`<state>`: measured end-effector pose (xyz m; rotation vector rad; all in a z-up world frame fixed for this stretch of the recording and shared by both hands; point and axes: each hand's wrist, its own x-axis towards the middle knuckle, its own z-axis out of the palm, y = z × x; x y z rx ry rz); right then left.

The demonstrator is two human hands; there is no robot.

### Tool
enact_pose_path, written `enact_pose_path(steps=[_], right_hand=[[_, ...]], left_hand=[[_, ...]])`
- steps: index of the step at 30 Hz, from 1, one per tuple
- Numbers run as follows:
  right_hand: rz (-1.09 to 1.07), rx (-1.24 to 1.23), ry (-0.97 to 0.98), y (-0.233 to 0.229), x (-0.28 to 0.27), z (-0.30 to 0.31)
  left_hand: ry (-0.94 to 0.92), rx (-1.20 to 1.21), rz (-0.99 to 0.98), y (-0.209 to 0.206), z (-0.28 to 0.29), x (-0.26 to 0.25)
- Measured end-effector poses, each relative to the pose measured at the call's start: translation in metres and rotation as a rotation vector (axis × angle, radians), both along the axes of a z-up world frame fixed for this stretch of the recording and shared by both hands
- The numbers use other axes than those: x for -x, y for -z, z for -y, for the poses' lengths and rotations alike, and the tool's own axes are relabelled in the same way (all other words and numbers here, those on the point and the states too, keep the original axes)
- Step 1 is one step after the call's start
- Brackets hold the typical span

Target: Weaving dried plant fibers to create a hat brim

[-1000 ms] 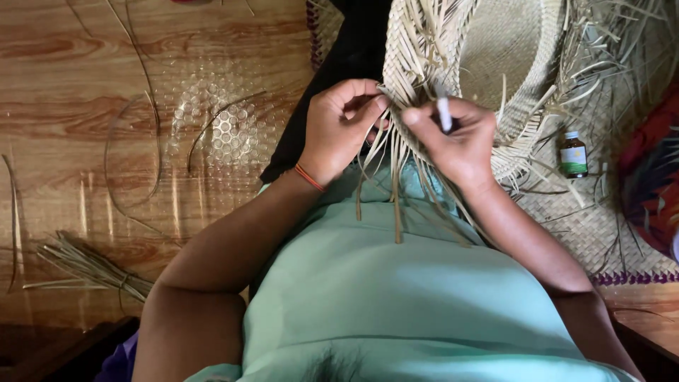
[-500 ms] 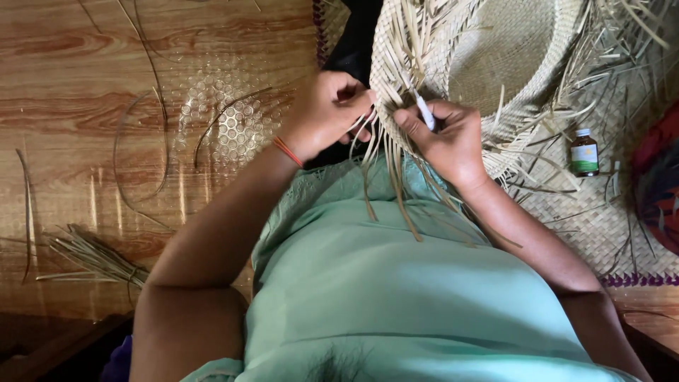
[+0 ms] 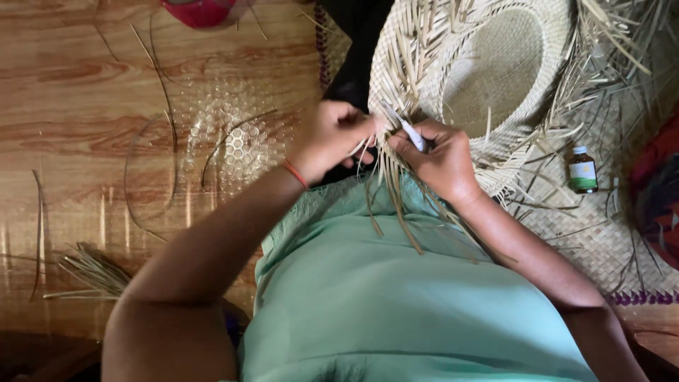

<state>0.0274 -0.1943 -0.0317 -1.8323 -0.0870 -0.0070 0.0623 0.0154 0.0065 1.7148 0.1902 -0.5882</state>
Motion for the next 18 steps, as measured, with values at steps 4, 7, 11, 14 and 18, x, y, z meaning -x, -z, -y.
enact_pose_path(steps=[4, 7, 11, 14, 18], right_hand=[[-0.016, 0.014, -0.004, -0.007, 0.002, -0.005], [0.009, 0.002, 0.003, -0.013, -0.002, -0.006], [0.001, -0.099, 0.051, -0.016, -0.001, -0.008], [-0.003, -0.117, 0.043, -0.012, 0.000, -0.009], [-0.010, -0.107, 0.027, -0.007, -0.006, -0.011]], left_hand=[[-0.073, -0.026, 0.102, 0.010, 0.005, 0.013], [-0.159, -0.049, 0.088, 0.012, 0.011, 0.009], [-0.302, 0.065, -0.033, 0.008, 0.017, 0.010], [-0.366, 0.107, -0.078, 0.009, 0.018, 0.017], [-0.442, 0.145, -0.066, 0.010, 0.022, 0.024]])
